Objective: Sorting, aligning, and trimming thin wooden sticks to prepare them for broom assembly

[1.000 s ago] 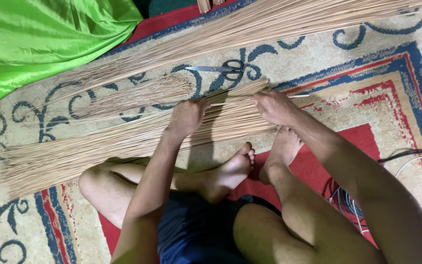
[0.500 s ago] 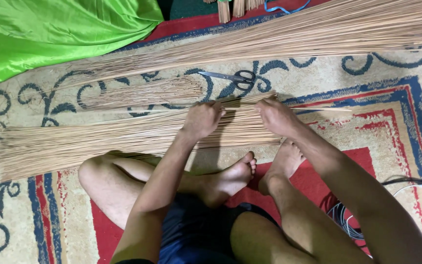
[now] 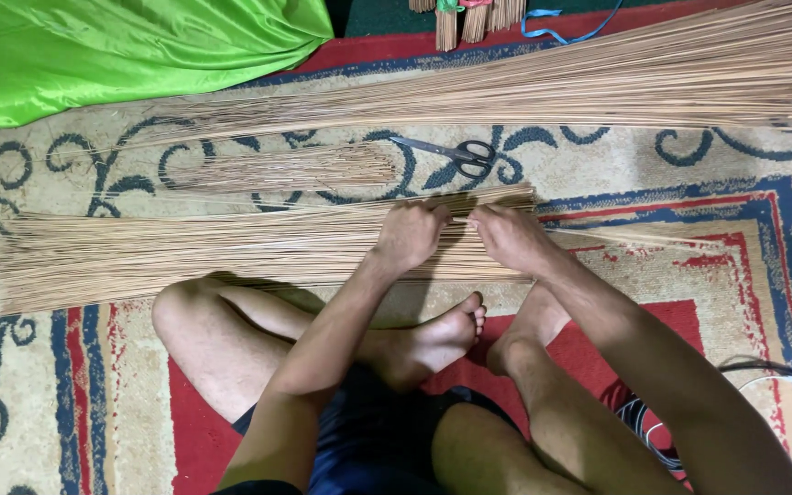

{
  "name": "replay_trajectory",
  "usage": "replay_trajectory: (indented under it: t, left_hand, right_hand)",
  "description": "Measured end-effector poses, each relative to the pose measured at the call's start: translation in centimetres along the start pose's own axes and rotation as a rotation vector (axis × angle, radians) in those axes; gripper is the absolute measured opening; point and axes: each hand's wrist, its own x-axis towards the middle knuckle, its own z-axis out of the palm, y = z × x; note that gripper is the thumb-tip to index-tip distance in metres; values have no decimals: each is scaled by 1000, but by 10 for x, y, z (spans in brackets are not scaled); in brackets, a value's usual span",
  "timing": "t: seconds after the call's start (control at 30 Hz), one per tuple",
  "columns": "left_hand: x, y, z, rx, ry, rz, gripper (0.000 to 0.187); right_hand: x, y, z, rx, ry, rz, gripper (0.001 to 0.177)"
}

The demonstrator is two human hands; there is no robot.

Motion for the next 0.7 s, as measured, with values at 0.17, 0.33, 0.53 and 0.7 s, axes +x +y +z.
replay_trajectory:
  t: [0.17,0.33,0.53,0.7]
  left_hand:
    - [-17,-51,1,-49,-53,-60,16]
    - [-17,-60,14,-51,-93,-116,19]
    - [-1,-11,10,-77,-99,-138,21]
    - [0,2,5,-1,-4,-46,19]
  right_hand:
    - [-18,70,1,-52,15,79,21]
    - [-19,79,-9,-92,31,146,18]
    - [0,6,-5,-74,32,-23,21]
    - [1,17,7,-64,8,9,15]
